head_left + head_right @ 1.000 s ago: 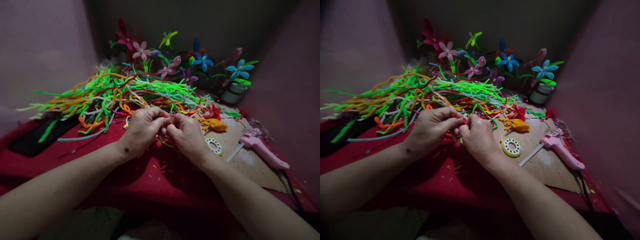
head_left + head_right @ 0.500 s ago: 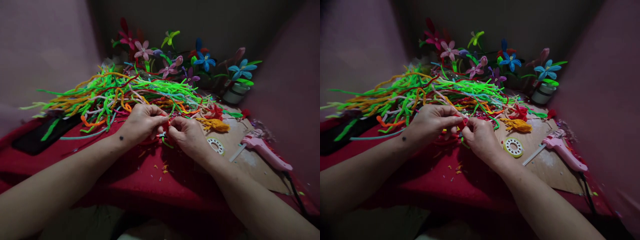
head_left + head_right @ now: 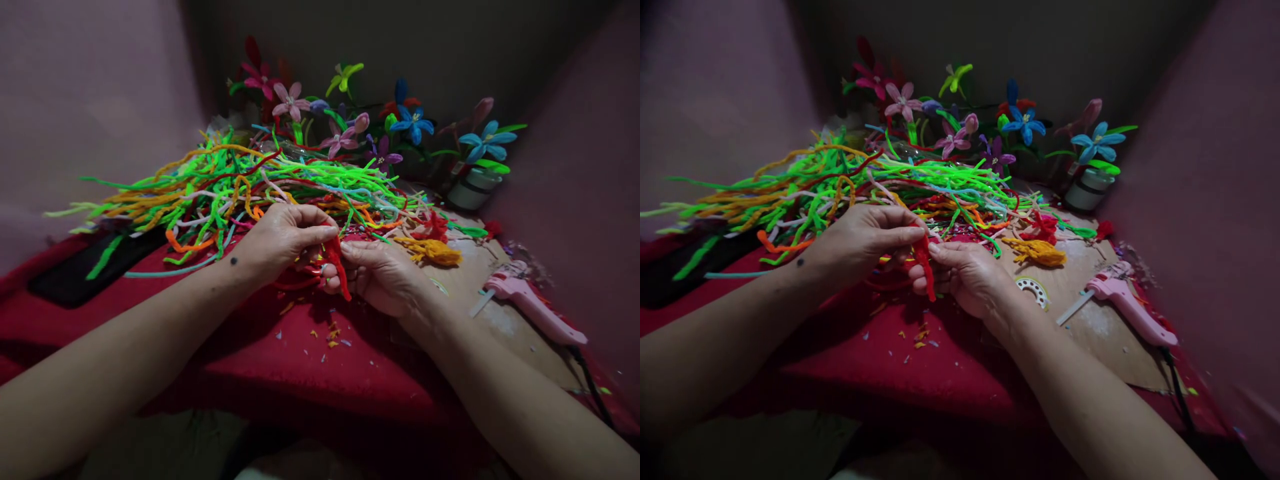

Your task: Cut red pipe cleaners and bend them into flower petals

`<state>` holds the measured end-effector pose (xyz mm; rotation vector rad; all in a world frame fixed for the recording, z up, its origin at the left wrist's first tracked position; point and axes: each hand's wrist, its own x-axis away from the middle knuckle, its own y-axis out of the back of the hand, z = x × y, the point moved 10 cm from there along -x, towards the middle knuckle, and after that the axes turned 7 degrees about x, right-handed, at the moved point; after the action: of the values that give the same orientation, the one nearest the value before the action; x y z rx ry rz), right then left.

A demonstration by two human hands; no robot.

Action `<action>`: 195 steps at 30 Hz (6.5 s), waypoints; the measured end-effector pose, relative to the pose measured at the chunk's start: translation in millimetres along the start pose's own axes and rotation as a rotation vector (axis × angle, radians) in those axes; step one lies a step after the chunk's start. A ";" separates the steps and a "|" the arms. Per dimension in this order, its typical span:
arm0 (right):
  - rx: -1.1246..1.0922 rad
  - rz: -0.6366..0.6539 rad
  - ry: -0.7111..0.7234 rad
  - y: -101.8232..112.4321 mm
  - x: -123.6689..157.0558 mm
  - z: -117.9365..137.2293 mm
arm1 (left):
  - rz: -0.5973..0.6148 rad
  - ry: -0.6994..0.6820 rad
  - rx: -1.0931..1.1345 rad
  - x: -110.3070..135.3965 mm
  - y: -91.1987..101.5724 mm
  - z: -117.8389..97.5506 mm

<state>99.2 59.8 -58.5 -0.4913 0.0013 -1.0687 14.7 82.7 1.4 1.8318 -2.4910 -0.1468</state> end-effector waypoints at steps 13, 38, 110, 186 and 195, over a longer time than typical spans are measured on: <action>-0.037 -0.088 -0.057 5.9 -0.7 -6.2 | 0.163 0.071 -0.022 -1.1 -10.2 6.6; 0.683 -0.333 0.183 3.1 17.6 28.1 | 0.143 0.148 -0.019 -6.5 -3.9 24.0; 0.345 -0.361 0.341 19.1 16.2 39.4 | 0.191 0.083 -0.195 -0.5 -17.2 7.2; -0.021 -0.204 0.189 20.8 -2.6 16.1 | 0.056 0.130 0.475 -14.7 -24.5 35.4; -0.207 -0.158 0.164 20.8 -6.7 10.1 | 0.112 0.156 0.546 -17.2 -29.8 35.7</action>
<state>115.8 77.4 -59.1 -0.5964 0.2226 -1.2692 44.8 92.0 -36.9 1.7543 -2.6848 0.7179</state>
